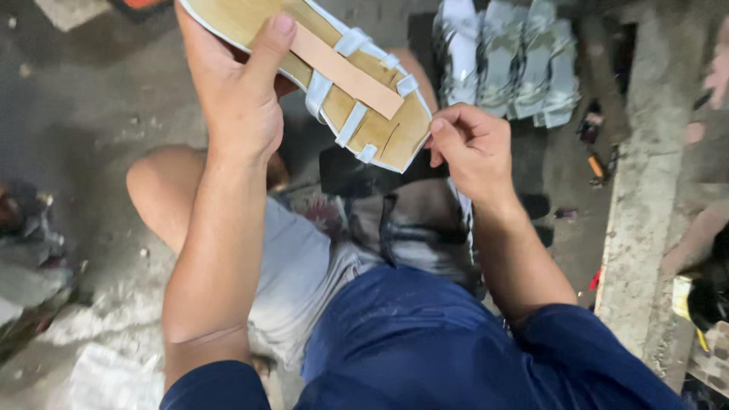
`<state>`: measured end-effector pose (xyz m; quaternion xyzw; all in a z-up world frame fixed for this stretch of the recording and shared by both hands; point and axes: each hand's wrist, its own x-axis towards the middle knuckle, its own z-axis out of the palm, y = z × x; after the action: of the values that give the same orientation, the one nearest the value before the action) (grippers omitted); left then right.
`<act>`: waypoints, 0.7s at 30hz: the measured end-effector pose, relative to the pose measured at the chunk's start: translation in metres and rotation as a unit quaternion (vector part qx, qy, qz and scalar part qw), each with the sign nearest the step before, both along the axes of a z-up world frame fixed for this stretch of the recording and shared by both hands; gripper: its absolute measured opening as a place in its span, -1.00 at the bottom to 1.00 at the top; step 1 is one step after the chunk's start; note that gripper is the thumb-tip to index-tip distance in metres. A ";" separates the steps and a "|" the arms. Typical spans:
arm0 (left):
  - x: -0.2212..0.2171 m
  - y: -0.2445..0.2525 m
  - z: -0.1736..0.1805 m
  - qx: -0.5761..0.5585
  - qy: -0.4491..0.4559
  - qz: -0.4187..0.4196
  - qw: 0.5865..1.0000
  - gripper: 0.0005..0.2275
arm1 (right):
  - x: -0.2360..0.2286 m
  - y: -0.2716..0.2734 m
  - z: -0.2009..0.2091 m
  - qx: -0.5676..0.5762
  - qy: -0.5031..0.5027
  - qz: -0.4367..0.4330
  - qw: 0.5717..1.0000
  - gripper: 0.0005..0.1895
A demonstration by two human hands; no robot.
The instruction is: The person sits on the floor and assembles white sandals by attaching black soles to the upper straps. They use a handheld knife to trim excess material from the sole edges and a portable gas stove to heat the sole before pressing it onto the sandal frame.
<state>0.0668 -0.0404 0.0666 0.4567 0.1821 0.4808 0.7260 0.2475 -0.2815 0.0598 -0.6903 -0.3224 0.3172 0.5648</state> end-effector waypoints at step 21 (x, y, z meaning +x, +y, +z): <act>-0.083 -0.126 0.014 0.015 0.138 0.096 0.986 -0.47 | -0.003 -0.031 0.032 -0.128 -0.333 0.115 0.927 -0.72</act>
<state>-0.0159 -0.1665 0.0811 0.5099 0.3165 0.4832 0.6374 0.2450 -0.3121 0.0920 -0.7807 -0.5258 0.1704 0.2917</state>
